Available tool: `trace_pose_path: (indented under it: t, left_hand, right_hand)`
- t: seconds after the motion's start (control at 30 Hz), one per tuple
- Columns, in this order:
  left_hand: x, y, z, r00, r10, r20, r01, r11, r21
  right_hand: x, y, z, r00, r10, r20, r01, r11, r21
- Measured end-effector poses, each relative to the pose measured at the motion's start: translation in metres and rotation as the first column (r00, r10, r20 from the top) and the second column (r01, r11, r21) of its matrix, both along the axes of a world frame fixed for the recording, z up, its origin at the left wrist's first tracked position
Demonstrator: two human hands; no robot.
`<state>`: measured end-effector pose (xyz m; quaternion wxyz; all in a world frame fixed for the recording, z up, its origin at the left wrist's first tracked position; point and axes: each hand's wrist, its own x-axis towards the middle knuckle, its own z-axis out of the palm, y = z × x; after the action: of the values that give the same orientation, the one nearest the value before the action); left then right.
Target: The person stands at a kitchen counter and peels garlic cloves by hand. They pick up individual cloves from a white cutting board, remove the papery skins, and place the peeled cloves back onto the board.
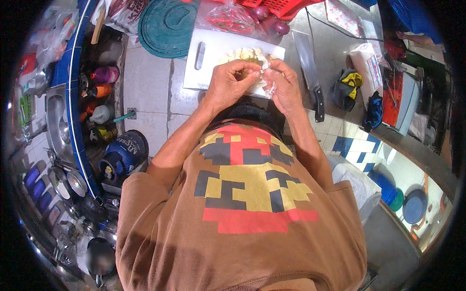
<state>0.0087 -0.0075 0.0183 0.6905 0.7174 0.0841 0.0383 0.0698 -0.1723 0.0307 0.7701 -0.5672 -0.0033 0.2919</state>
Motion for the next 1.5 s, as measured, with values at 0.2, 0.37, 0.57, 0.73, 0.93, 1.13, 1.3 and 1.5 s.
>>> trace_pose_path:
  t: [0.2,0.37,0.57,0.73,0.93,1.13,1.3,1.5]
  left_hand:
    - [0.002,-0.004,0.007,0.989,0.011,0.147,-0.037,0.983,0.179]
    - [0.003,-0.004,0.003,0.996,0.011,0.091,-0.019,0.996,0.084]
    - [0.005,0.001,0.0,0.991,-0.09,-0.104,0.074,0.987,-0.146]
    - [0.008,0.002,-0.001,0.994,-0.054,-0.092,0.042,0.992,-0.12]
    - [0.007,0.007,0.001,0.998,0.024,-0.054,-0.03,0.993,-0.114]
    - [0.013,0.006,0.019,0.997,-0.081,0.005,0.081,0.993,-0.086]
    - [0.018,0.013,0.003,0.989,-0.142,-0.051,0.137,0.987,-0.079]
    - [0.019,0.015,0.003,0.983,-0.181,-0.01,0.175,0.964,-0.198]
  right_hand:
    - [-0.001,0.005,0.0,1.0,0.004,-0.001,-0.004,1.0,-0.022]
    - [0.002,0.002,-0.001,0.998,0.014,-0.059,-0.015,1.0,-0.017]
    - [0.007,0.001,0.007,0.994,0.049,-0.094,-0.048,0.999,0.013]
    - [0.014,-0.002,0.006,0.994,0.093,-0.064,-0.094,0.995,-0.012]
    - [0.018,-0.008,0.005,0.994,0.078,-0.07,-0.076,0.997,0.028]
    - [0.02,-0.009,0.007,0.984,0.177,0.016,-0.177,0.984,0.023]
    - [0.023,-0.008,0.004,0.994,0.111,-0.025,-0.109,0.992,0.059]
    - [0.025,-0.005,0.005,0.995,0.089,0.043,-0.095,0.982,0.165]
